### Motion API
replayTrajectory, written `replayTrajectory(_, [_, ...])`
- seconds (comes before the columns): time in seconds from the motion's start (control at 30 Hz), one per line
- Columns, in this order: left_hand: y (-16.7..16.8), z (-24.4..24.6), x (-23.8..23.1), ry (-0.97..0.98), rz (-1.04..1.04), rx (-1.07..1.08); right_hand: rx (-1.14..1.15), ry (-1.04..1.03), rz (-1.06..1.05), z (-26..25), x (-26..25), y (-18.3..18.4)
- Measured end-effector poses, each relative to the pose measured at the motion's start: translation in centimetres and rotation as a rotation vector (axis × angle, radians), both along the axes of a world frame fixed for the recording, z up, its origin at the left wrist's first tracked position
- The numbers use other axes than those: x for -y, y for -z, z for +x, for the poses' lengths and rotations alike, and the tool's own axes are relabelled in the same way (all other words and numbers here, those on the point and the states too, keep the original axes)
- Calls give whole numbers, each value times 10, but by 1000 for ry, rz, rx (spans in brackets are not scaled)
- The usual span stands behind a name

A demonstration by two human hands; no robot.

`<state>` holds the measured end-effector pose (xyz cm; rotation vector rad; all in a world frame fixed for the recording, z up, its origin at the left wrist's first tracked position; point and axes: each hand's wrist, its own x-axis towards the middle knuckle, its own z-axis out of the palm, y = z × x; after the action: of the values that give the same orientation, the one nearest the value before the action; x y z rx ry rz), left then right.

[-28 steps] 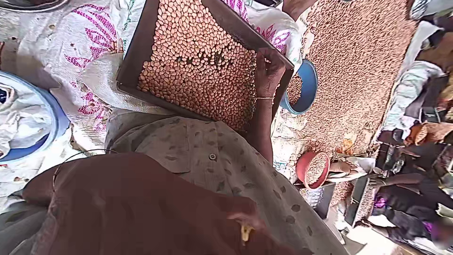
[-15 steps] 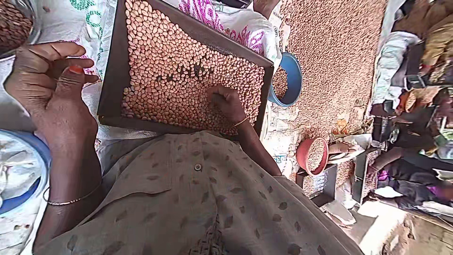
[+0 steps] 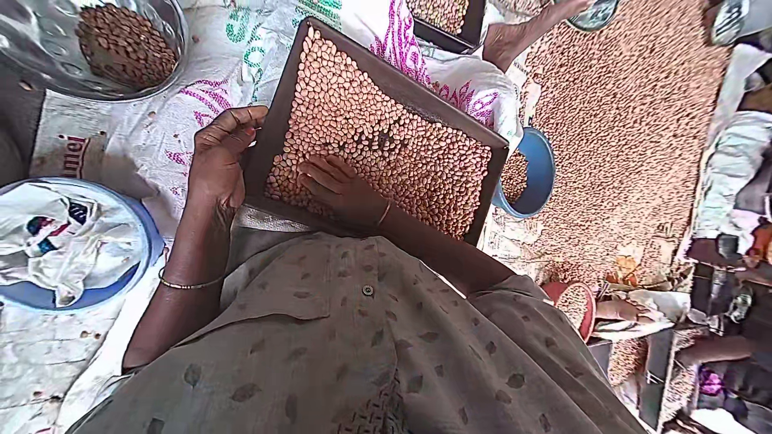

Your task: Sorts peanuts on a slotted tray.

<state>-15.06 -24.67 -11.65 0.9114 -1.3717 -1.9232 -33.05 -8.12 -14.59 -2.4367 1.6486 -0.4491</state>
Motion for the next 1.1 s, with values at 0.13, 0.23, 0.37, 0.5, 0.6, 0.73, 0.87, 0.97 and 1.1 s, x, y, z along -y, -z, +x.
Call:
replayTrajectory(0.13, [2, 0, 0, 23, -26, -43, -248, 272, -115, -36, -42, -1])
replayTrajectory(0.23, [2, -2, 0, 25, -57, -32, -325, 603, -128, -59, -67, -4])
replayTrajectory(0.37, [-2, -4, -2, 18, -70, 1, -105, 892, -261, -73, -60, -19])
replayTrajectory(0.5, [-3, -5, -4, 14, -95, 12, 265, 616, -172, -33, -2, -46])
replayTrajectory(0.6, [-2, -5, -4, 17, -139, 25, 340, 240, -3, 12, 46, -36])
replayTrajectory(0.73, [1, -4, -4, 11, -170, 29, 361, -54, 86, 37, 59, -9])
replayTrajectory(0.87, [3, -3, -3, 30, -163, 14, 873, -100, 415, -11, 22, -29])
replayTrajectory(0.97, [2, -4, -3, 32, -158, 14, 1002, 194, 345, -50, -1, -40])
replayTrajectory(1.1, [1, -4, -4, 31, -160, 26, 938, 583, -33, -51, 15, -40])
